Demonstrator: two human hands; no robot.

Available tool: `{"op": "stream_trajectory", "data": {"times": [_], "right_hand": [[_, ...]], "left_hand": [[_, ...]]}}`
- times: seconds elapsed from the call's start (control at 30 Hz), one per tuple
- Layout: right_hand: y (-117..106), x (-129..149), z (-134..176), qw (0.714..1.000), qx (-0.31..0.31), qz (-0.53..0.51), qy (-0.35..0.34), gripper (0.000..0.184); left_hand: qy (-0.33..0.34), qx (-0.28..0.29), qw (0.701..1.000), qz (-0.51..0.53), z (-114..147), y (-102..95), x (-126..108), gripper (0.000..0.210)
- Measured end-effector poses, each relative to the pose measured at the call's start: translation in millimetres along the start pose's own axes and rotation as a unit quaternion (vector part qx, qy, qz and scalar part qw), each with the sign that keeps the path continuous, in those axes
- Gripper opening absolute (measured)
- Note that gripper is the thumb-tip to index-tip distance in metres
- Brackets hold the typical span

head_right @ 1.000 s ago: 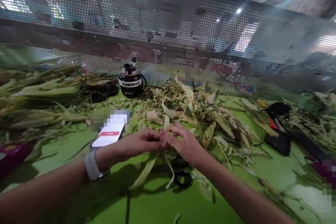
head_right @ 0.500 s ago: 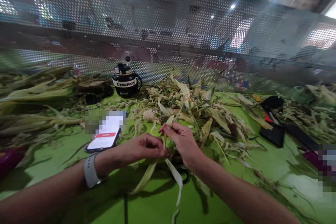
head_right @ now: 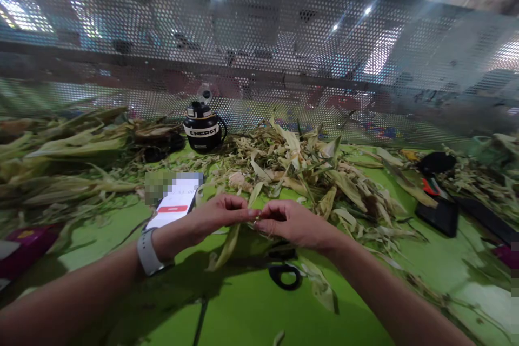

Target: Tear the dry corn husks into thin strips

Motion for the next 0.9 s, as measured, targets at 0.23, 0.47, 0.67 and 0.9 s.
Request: {"op": "stream_trajectory", "data": {"times": [0.23, 0.47, 0.67, 0.9], "right_hand": [[-21, 12, -6, 0.993, -0.102, 0.049, -0.040, 0.031], [-40, 19, -6, 0.981, -0.168, 0.060, -0.074, 0.032], [-82, 23, 1, 0.923, -0.345, 0.111, -0.128, 0.033], [-54, 36, 4, 0.925, -0.270, 0.213, -0.161, 0.035]], "left_hand": [[0.012, 0.063, 0.998, -0.025, 5, 6.1, -7, 0.037], [0.007, 0.067, 0.998, 0.000, 5, 4.2, -11, 0.031], [-0.004, 0.003, 0.995, 0.095, 2, -4.9, -11, 0.027], [-0.024, -0.036, 0.979, 0.199, 0, -7.3, -8, 0.022]]}}
Point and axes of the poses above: each hand's wrist, its own z-axis away from the middle knuckle, its own y-axis out of the palm, x = y × z, the point moved 10 cm from there along -z, towards the middle knuckle, and after that the axes turned 13 degrees about -x, right-handed, at the moved point
